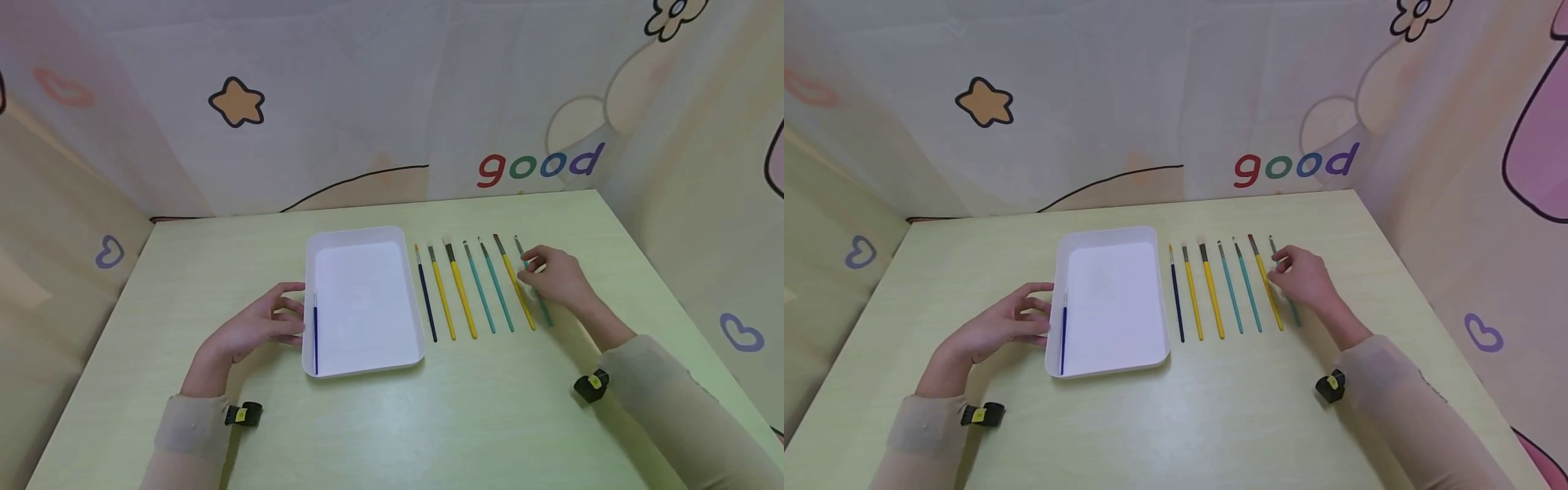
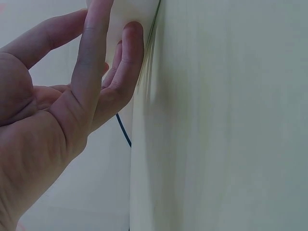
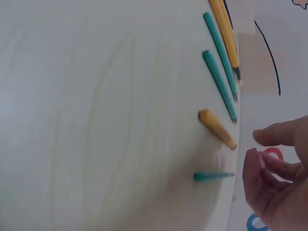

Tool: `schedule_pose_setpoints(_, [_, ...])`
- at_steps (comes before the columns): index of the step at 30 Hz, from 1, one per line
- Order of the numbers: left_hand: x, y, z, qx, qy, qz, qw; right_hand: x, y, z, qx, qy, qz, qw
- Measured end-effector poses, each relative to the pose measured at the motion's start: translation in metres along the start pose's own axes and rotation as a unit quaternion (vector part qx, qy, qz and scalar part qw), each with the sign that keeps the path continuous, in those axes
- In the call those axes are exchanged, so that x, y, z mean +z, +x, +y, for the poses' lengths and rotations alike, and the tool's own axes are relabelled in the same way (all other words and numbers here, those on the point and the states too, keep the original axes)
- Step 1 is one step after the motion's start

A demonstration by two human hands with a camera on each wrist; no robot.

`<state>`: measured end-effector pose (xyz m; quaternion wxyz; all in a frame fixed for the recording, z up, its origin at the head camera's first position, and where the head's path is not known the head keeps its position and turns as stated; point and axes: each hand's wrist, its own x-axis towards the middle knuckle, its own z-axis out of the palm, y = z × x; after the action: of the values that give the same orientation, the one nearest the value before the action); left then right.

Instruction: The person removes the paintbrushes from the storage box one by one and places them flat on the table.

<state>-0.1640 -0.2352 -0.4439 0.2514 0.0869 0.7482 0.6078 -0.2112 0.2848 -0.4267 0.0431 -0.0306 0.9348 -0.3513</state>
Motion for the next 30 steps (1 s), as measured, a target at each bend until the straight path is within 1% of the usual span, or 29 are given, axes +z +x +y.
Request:
schedule_pose_setpoints(6, [0.001, -0.001, 0.001, 0.002, -0.002, 0.001, 1.0, 0.013, -0.001, -0.024, -0.016, 0.06, -0.006, 0.998])
schedule_pose_setpoints(10, [0.001, -0.001, 0.002, 0.002, -0.002, 0.001, 1.0, 0.022, 0.0, -0.041, -0.016, 0.123, -0.036, 0.992])
schedule_pose_setpoints(14, [0.001, -0.001, 0.002, 0.001, -0.004, -0.001, 1.0, 0.033, -0.001, -0.06, -0.02, 0.197, -0.086, 0.977])
schedule_pose_setpoints(17, [0.001, -0.001, 0.002, 0.002, -0.005, -0.002, 1.0, 0.042, -0.003, -0.075, -0.026, 0.235, -0.115, 0.965])
schedule_pose_setpoints(23, [0.001, -0.001, 0.002, 0.003, -0.002, -0.001, 1.0, 0.06, -0.006, -0.099, -0.035, 0.268, -0.147, 0.952])
schedule_pose_setpoints(24, [0.001, -0.001, 0.002, 0.002, -0.001, -0.001, 1.0, 0.063, -0.007, -0.103, -0.039, 0.275, -0.154, 0.948])
schedule_pose_setpoints(30, [0.001, -0.002, 0.003, 0.0, 0.0, 0.0, 1.0, 0.081, -0.008, -0.122, -0.053, 0.294, -0.197, 0.934])
